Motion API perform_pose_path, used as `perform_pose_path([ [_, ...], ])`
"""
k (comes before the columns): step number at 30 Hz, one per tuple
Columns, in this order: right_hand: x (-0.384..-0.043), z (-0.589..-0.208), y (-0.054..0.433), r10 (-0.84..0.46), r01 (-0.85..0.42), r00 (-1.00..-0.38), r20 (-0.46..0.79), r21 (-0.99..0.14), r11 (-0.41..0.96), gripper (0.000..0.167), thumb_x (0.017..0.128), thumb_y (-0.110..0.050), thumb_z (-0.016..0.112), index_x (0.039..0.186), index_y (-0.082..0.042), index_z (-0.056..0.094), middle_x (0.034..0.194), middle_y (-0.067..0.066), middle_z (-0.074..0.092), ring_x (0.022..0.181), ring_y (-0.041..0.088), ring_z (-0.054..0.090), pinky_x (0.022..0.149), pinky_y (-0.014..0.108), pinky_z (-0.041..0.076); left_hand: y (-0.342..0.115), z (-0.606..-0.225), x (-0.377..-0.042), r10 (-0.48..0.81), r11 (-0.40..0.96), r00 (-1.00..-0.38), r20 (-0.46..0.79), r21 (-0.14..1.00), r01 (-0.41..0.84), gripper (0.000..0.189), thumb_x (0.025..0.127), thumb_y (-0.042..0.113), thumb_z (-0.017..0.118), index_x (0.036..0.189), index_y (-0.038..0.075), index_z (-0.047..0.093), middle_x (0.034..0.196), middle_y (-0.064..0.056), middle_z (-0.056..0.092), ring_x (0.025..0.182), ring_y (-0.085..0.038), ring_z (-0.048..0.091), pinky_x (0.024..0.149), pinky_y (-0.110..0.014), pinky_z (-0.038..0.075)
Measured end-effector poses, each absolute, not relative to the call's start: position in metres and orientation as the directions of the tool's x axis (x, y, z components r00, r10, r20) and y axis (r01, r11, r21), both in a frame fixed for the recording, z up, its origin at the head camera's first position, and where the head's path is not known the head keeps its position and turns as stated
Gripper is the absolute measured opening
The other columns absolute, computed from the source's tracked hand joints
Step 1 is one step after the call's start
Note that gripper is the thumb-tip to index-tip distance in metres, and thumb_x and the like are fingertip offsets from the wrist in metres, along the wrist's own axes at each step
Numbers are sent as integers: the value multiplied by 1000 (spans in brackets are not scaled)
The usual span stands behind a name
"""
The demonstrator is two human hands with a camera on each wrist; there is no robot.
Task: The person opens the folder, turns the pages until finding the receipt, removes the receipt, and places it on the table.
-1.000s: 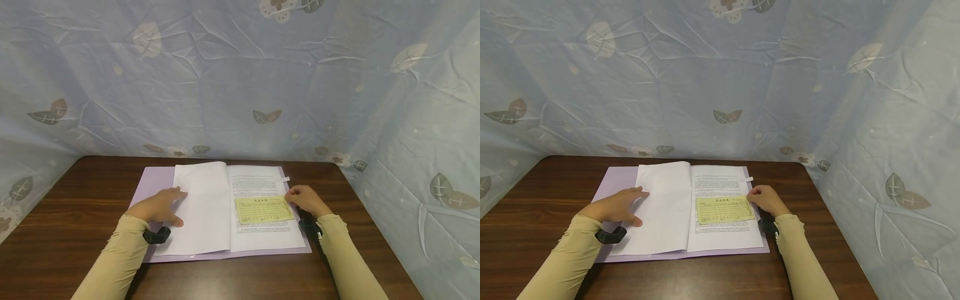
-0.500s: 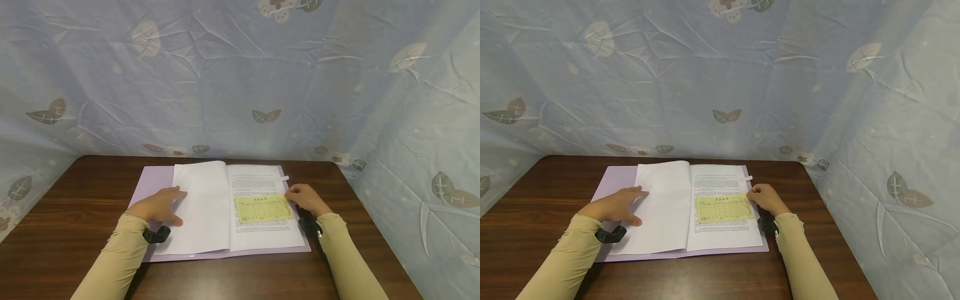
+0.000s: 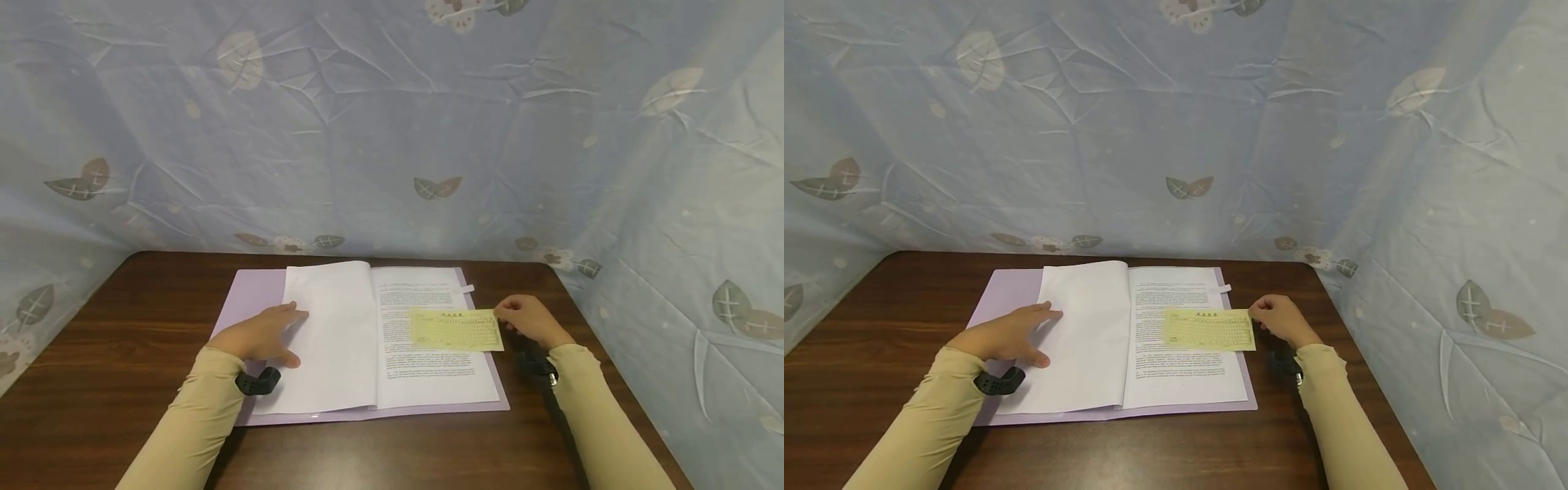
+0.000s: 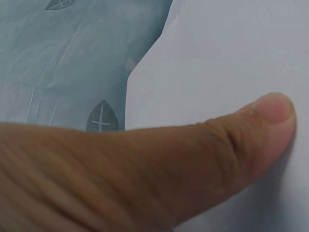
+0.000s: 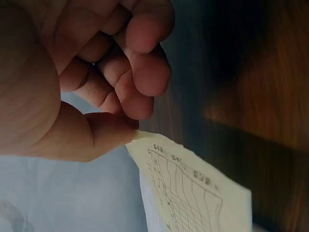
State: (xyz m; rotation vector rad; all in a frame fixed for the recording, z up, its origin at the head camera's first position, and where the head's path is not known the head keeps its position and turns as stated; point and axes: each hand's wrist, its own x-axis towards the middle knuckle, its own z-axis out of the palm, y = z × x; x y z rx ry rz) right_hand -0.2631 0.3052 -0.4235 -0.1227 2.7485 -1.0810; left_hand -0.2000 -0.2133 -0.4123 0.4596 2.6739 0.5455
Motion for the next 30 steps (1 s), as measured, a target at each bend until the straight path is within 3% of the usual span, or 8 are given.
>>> perform_pose_path([
  [17,-277,-414,396,-201,-55,-961,-189,-583,811,24,104,-21,57,99,0,66,94,10,66,79,20,61,66,35,51,-219,-411,-192,369,869,-882,-294,446,215,97,77,33,91,154,0,43,163,-34,24,150,-55,22,119,-68,22],
  [22,-279,-412,412,-170,-35,-962,-213,-524,851,25,105,-22,56,104,1,67,93,9,67,80,20,61,67,34,50,-220,-409,-191,369,865,-881,-298,456,208,97,77,33,91,155,0,43,163,-34,23,150,-55,21,119,-68,21],
  [30,-281,-417,422,-149,-31,-970,-194,-505,863,23,103,-19,56,91,-1,64,88,9,67,76,21,62,65,35,49,-222,-408,-191,365,867,-878,-310,458,198,98,79,34,90,156,1,41,165,-33,20,151,-54,19,120,-67,20],
])
